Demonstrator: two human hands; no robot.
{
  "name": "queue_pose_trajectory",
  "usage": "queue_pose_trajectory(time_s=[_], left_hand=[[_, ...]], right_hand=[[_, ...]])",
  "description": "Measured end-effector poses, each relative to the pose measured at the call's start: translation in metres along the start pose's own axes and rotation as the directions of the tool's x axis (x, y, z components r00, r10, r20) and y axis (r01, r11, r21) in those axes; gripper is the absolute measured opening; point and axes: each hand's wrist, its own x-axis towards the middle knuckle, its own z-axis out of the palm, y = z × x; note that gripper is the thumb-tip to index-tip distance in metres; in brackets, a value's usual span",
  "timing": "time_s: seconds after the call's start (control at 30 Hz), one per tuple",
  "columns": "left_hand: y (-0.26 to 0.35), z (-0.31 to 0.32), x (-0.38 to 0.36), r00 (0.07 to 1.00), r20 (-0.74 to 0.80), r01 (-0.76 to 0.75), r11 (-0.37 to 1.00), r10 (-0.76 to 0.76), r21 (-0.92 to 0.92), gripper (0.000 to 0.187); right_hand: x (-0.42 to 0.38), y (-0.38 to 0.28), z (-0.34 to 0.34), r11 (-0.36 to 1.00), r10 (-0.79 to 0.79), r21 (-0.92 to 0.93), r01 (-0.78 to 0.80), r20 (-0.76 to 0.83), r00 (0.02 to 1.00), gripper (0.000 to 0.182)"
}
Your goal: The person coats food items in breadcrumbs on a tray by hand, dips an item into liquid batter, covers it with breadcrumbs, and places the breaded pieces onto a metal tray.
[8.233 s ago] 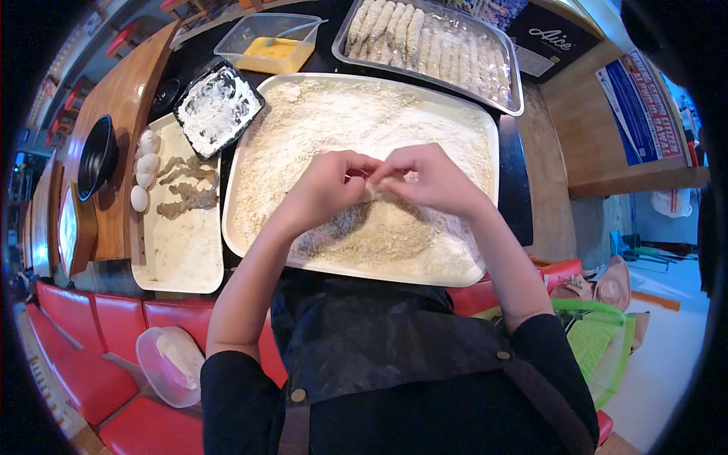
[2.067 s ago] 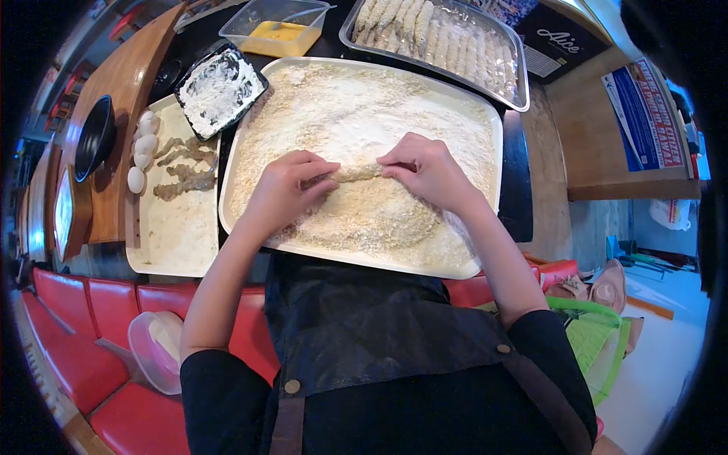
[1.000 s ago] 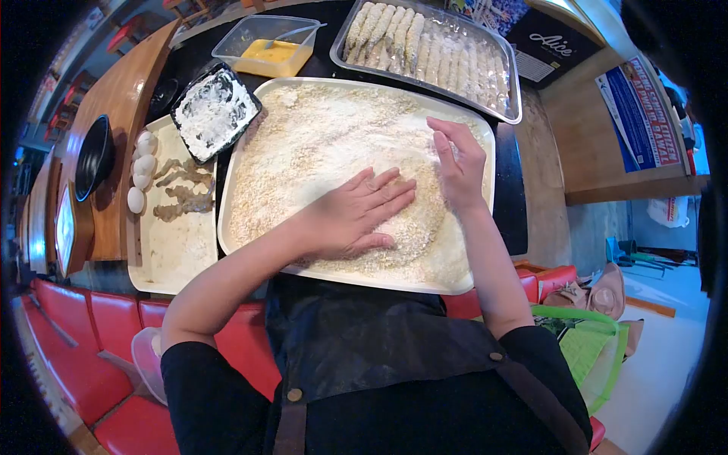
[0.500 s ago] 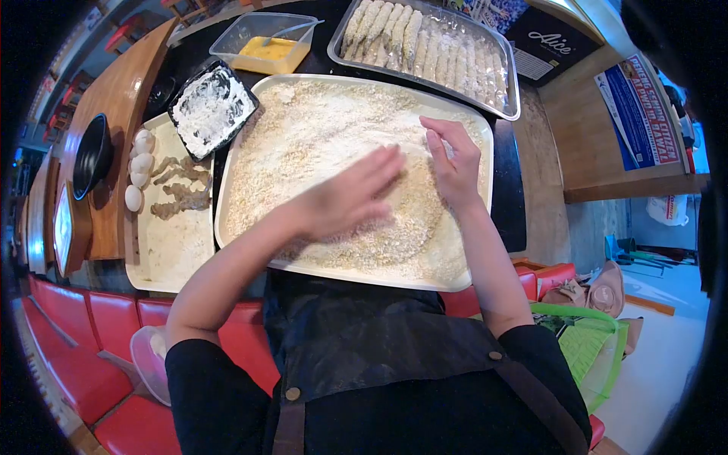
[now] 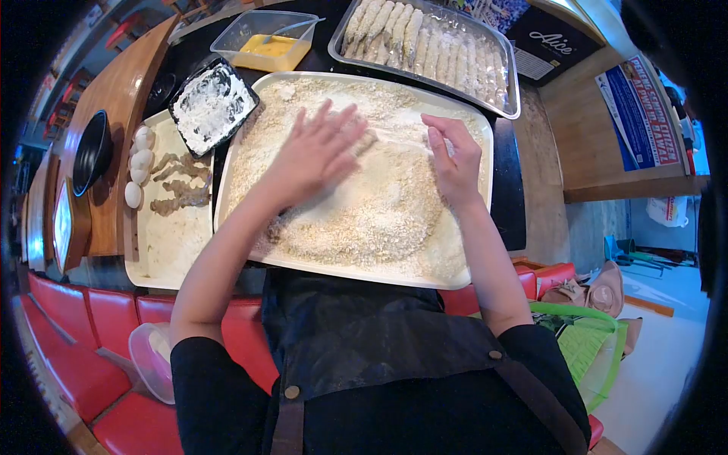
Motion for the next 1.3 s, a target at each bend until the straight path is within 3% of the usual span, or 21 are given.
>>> queue_pose_trajectory(time_s=[0.13,0.17,0.23,0.27,0.37,0.4,0.5,0.63,0.7,0.77,0.87,0.97,1.07,1.17,1.2,1.3], left_hand=[[0.010,0.007,0.000,0.999,-0.015,-0.032,0.998,0.032,-0.056,0.064],[0.028,0.000,0.001,0.995,0.086,-0.049,0.992,0.059,-0.113,0.067],[0.056,0.000,-0.006,0.982,0.094,-0.115,0.917,0.162,-0.383,0.070],[0.062,-0.006,-0.007,0.970,0.120,-0.144,0.901,0.209,-0.410,0.072],[0.047,0.001,-0.005,0.986,0.069,-0.127,0.958,0.149,-0.258,0.070],[0.036,0.004,-0.002,0.994,0.067,-0.083,0.993,0.089,-0.090,0.068],[0.001,-0.002,-0.004,0.999,-0.006,0.035,0.999,-0.035,-0.029,0.067],[0.034,0.003,-0.004,0.997,0.028,-0.069,0.994,0.072,-0.086,0.069],[0.058,0.003,-0.007,0.982,0.084,-0.132,0.936,0.168,-0.327,0.072],[0.065,-0.004,-0.006,0.976,0.104,-0.144,0.928,0.190,-0.342,0.072],[0.040,0.004,-0.004,0.998,0.055,-0.004,0.998,0.008,-0.061,0.070],[0.015,-0.021,-0.017,0.967,-0.163,0.126,0.927,-0.194,-0.354,0.061],[0.016,-0.052,-0.043,0.903,0.013,0.383,0.790,-0.430,-0.478,0.048],[0.025,-0.045,-0.067,0.861,0.105,0.493,0.763,-0.498,-0.418,0.038],[0.029,-0.044,-0.071,0.854,0.041,0.484,0.763,-0.519,-0.427,0.034],[0.027,-0.042,-0.073,0.813,0.073,0.545,0.711,-0.578,-0.444,0.031]], right_hand=[[0.001,-0.002,0.001,1.000,0.014,-0.015,-0.014,-0.005,1.000,0.019],[0.001,-0.001,0.001,1.000,0.012,-0.011,-0.012,-0.006,1.000,0.019],[0.000,0.000,0.002,1.000,0.008,-0.006,-0.008,-0.009,1.000,0.018],[0.000,0.001,0.002,1.000,0.005,-0.001,-0.005,-0.009,1.000,0.018],[-0.001,0.002,0.001,1.000,0.003,0.005,-0.003,-0.006,1.000,0.018],[0.000,0.000,0.000,1.000,0.004,0.001,-0.004,-0.004,1.000,0.018],[0.000,-0.001,0.001,1.000,0.000,0.002,0.000,-0.004,1.000,0.018],[0.001,-0.003,0.003,1.000,0.004,-0.008,-0.004,-0.006,1.000,0.018],[0.000,-0.002,0.003,1.000,0.002,0.001,-0.002,-0.008,1.000,0.018],[0.000,0.000,0.002,1.000,0.002,0.000,-0.002,-0.011,1.000,0.017],[-0.001,-0.001,0.002,1.000,-0.003,-0.008,0.003,-0.011,1.000,0.017],[0.000,0.000,0.001,1.000,-0.002,-0.006,0.002,-0.014,1.000,0.017],[-0.001,-0.002,0.000,1.000,0.016,0.009,-0.016,-0.026,1.000,0.017],[0.002,-0.004,0.001,1.000,0.014,0.017,-0.013,-0.022,1.000,0.017],[0.002,-0.005,0.002,1.000,0.017,0.023,-0.016,-0.020,1.000,0.017],[0.001,-0.004,0.001,0.998,0.046,0.050,-0.045,-0.028,0.999,0.018]])
